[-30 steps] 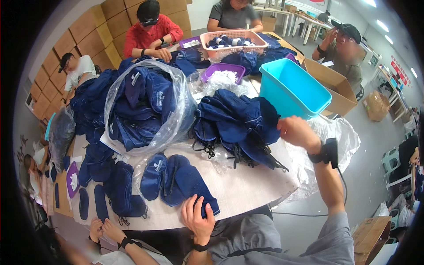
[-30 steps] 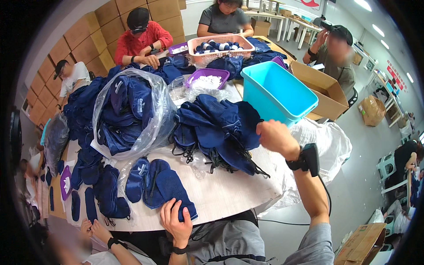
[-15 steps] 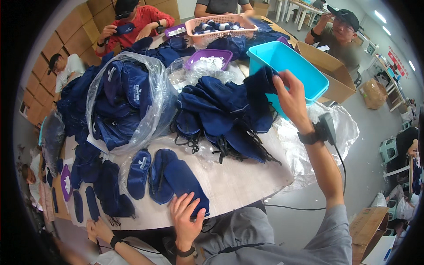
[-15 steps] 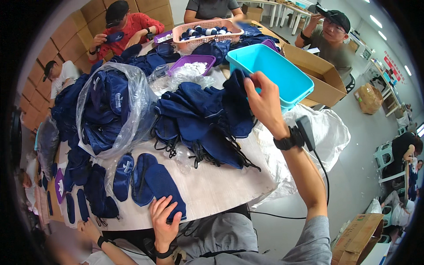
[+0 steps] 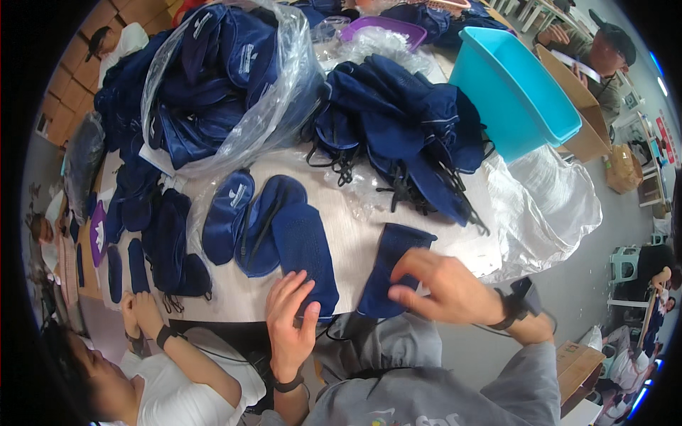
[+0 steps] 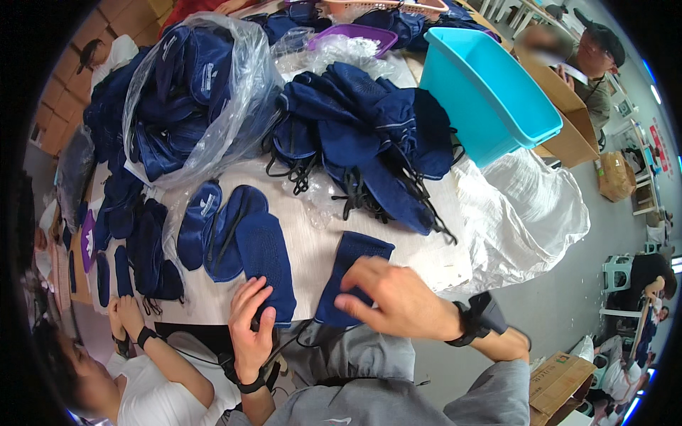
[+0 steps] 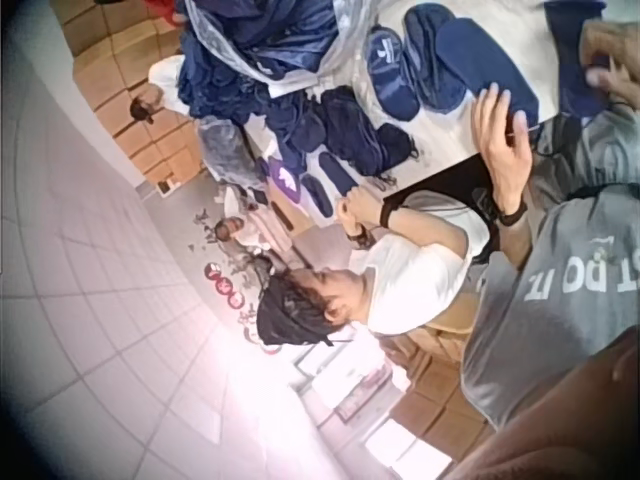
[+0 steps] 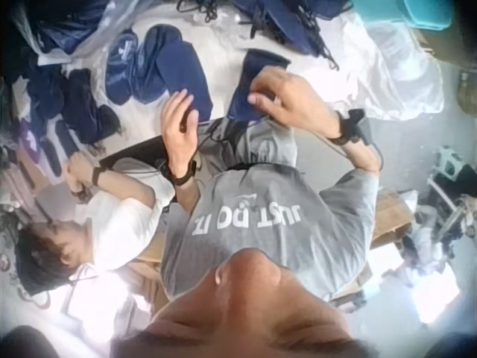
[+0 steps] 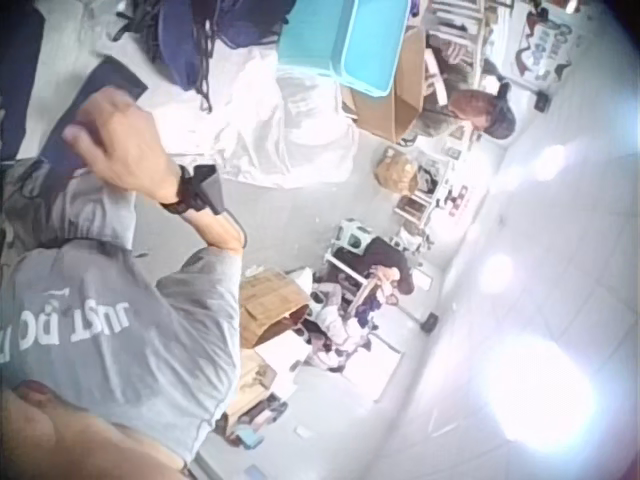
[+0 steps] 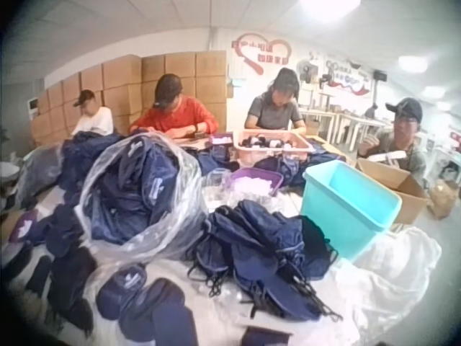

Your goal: Applying labels and bundling blue eye masks in a workshop environment.

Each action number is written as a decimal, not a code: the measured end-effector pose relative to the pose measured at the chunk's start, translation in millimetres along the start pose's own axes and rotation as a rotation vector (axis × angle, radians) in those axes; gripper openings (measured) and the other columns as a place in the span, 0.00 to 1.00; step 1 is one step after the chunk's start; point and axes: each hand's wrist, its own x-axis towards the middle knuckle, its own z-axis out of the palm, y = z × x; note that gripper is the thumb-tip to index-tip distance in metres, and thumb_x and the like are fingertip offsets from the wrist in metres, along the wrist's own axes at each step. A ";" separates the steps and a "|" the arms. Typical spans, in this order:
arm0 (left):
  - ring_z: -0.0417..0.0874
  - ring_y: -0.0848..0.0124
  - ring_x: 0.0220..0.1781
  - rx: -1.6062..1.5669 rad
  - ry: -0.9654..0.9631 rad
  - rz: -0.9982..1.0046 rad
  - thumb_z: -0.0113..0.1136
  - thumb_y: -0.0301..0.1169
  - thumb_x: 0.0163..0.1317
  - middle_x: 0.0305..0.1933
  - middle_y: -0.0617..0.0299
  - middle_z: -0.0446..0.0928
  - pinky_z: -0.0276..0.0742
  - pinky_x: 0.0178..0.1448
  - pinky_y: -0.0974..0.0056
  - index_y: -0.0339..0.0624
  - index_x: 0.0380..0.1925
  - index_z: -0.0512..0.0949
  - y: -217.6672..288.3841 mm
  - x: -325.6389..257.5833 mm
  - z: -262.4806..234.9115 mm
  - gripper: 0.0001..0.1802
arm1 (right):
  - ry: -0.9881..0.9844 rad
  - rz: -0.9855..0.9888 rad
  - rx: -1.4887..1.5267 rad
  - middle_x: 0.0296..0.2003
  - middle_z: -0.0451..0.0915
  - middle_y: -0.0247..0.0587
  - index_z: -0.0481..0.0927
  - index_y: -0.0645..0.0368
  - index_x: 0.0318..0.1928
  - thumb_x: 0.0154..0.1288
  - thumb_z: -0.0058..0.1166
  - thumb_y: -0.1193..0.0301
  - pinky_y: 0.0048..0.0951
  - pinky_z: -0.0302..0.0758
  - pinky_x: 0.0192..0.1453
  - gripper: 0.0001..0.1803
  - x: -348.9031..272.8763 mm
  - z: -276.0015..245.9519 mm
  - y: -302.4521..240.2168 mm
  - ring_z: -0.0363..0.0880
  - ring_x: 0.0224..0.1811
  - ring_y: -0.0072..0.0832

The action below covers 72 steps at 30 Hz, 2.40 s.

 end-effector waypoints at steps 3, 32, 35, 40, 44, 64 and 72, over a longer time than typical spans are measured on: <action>0.79 0.47 0.65 0.011 0.044 0.024 0.64 0.35 0.68 0.59 0.49 0.83 0.67 0.73 0.46 0.35 0.50 0.85 0.9 -1.4 -2.8 0.17 | 0.423 0.063 -0.369 0.50 0.75 0.52 0.76 0.65 0.51 0.69 0.63 0.60 0.44 0.75 0.55 0.22 -0.7 29.0 23.0 0.76 0.52 0.51; 0.83 0.57 0.46 0.256 0.139 0.215 0.67 0.18 0.49 0.47 0.56 0.81 0.79 0.51 0.55 0.40 0.50 0.87 38.2 -25.3 66.9 0.24 | 0.440 -0.087 -0.495 0.62 0.72 0.47 0.77 0.56 0.60 0.71 0.58 0.55 0.43 0.77 0.66 0.25 125.2 44.7 69.1 0.71 0.67 0.43; 0.83 0.58 0.44 0.257 0.157 0.225 0.67 0.18 0.49 0.44 0.57 0.81 0.79 0.49 0.55 0.39 0.49 0.87 33.3 -23.4 69.0 0.23 | 0.361 -0.275 -0.601 0.61 0.72 0.47 0.77 0.56 0.61 0.71 0.58 0.57 0.42 0.79 0.62 0.25 111.6 49.1 62.2 0.71 0.65 0.43; 0.83 0.60 0.36 0.182 0.134 0.200 0.67 0.16 0.49 0.38 0.56 0.79 0.80 0.39 0.59 0.39 0.46 0.87 46.4 -37.4 62.8 0.21 | 0.336 -0.235 -0.565 0.72 0.64 0.52 0.68 0.50 0.74 0.74 0.50 0.48 0.46 0.76 0.68 0.34 111.6 56.9 57.9 0.65 0.73 0.48; 0.83 0.63 0.35 0.228 0.076 0.250 0.67 0.18 0.55 0.38 0.58 0.77 0.82 0.39 0.62 0.37 0.47 0.86 43.7 -38.0 61.3 0.17 | 0.331 -0.245 -0.621 0.73 0.63 0.53 0.65 0.46 0.76 0.74 0.49 0.46 0.49 0.77 0.68 0.36 115.1 58.3 57.6 0.64 0.74 0.49; 0.76 0.78 0.35 -0.570 0.210 -0.251 0.58 0.22 0.70 0.41 0.58 0.76 0.75 0.41 0.73 0.35 0.63 0.65 36.0 -9.0 18.5 0.23 | 0.228 -0.316 -0.600 0.72 0.63 0.50 0.79 0.56 0.52 0.49 0.64 0.75 0.43 0.75 0.57 0.25 71.9 23.7 54.2 0.73 0.65 0.44; 0.86 0.71 0.33 -0.885 -0.026 -0.558 0.60 0.22 0.70 0.49 0.45 0.78 0.83 0.34 0.70 0.37 0.72 0.53 51.2 -47.2 16.1 0.36 | -0.043 -0.194 -0.237 0.36 0.77 0.49 0.75 0.63 0.47 0.54 0.61 0.75 0.46 0.79 0.41 0.18 89.4 -24.6 1.6 0.81 0.43 0.51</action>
